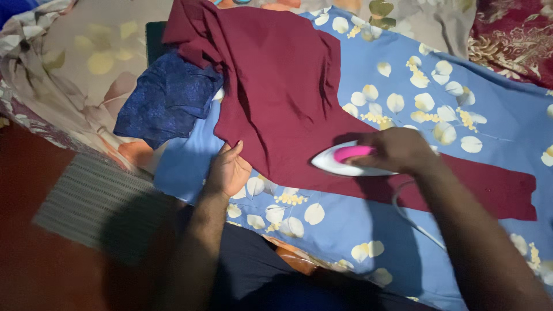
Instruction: The person irons a maroon long-sleeved shirt laid out on a bed. They use a pink and white electric iron to smooth the sleeves and body of the shirt, frequently adjusting the fabric with their hands. The person flips the shirt over to iron the other side and continues smoothing the fabric until the end of the clip.
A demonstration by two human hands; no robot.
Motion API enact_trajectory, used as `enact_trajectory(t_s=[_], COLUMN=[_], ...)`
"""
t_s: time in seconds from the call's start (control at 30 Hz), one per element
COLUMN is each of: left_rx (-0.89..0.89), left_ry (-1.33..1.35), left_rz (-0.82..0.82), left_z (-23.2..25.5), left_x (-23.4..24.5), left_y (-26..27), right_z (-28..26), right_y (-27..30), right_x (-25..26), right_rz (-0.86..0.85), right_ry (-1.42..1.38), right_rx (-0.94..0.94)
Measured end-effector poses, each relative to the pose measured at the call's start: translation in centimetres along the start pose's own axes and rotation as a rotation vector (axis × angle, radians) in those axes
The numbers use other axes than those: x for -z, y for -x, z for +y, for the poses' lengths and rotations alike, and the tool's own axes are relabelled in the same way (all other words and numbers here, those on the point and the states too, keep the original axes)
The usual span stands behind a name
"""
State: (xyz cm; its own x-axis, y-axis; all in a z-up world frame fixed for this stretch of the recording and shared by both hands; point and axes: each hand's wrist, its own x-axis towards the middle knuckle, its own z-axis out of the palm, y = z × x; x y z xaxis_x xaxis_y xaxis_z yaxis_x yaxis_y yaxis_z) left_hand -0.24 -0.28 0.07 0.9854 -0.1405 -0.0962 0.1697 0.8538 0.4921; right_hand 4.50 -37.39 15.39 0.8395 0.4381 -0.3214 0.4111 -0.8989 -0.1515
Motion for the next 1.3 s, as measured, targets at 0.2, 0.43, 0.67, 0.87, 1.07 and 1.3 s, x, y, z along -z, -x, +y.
enact_trajectory(t_s=[0.2, 0.43, 0.67, 0.87, 1.07, 1.3], left_rx=[-0.027, -0.012, -0.024, -0.013, -0.011, -0.019], left_ry=[-0.03, -0.034, -0.06, -0.045, -0.053, -0.069], left_rz=[-0.073, -0.068, -0.091, -0.065, -0.076, -0.132], left_z=[0.2, 0.4, 0.5, 0.4, 0.4, 0.8], left_x=[-1.2, -1.6, -1.9, -1.9, -1.7, -2.3], left_y=[0.5, 0.7, 0.7, 0.7, 0.7, 1.0], right_z=[0.5, -7.3, -7.4, -3.7, -6.1, -8.0], right_y=[0.4, -1.3, -1.0, -0.9, -2.4, -1.8], right_x=[-0.3, -0.3, 0.8, 1.5, 0.2, 0.0], right_rz=[0.009, 0.065, -0.031, 0.011, -0.058, 0.044], right_ry=[0.042, -0.023, -0.027, -0.031, 0.085, -0.005], right_rx=[-0.099, 0.179, 0.096, -0.026, 0.09, 0.182])
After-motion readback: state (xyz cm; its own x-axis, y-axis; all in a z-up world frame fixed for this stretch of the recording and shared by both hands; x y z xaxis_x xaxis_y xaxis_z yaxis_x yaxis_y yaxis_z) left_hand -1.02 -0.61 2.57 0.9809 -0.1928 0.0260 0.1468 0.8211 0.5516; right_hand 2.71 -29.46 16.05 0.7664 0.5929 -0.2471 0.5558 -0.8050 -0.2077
